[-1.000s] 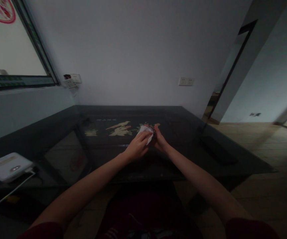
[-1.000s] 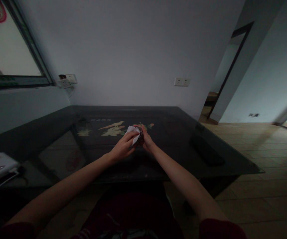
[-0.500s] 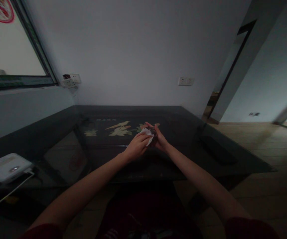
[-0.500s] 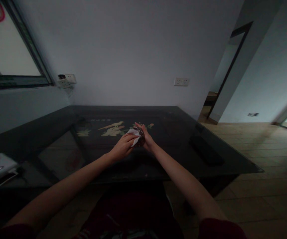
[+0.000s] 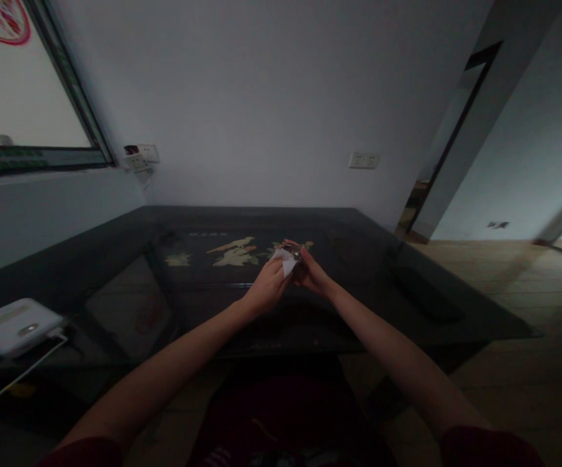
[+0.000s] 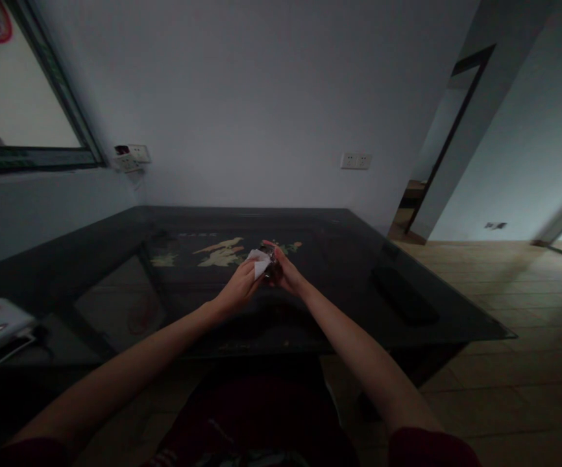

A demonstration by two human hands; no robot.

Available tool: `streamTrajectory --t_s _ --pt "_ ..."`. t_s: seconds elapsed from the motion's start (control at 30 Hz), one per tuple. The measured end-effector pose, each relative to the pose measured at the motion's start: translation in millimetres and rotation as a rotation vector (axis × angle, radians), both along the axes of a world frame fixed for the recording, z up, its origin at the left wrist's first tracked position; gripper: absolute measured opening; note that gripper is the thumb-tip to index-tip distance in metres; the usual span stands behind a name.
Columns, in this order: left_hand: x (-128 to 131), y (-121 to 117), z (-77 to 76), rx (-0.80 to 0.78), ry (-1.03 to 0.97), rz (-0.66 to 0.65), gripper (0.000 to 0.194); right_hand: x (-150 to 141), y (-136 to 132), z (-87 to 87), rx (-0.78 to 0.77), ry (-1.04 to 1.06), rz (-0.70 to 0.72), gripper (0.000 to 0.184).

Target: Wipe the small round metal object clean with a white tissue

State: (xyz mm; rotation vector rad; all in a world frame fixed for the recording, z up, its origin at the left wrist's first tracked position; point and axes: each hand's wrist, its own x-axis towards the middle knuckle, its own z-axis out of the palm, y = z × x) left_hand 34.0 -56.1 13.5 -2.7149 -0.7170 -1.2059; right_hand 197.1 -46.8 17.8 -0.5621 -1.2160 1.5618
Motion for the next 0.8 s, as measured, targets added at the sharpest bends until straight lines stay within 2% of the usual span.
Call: streamTrajectory --t_s 0.17,0.3,0.53,0.8 --pt "-2 -7 2.8 -0.119 0.007 -0.008 0.028 -2 6 -4.9 -0.047 -0.031 -0.150 0.049" --pt "-5 -6 2.9 -0.093 0.061 -0.100 0.027 0 11 -9.9 -0.160 -0.048 -0.182 0.053" --pt "-4 5 -5.0 -0.031 0.040 -0.095 0.031 -6 6 -12.2 -0.044 -0.047 -0.120 0.048" --pt "2 -7 -2.3 -0.096 0.064 -0.035 0.024 -3 15 -24.3 -0.014 -0.050 -0.152 0.044"
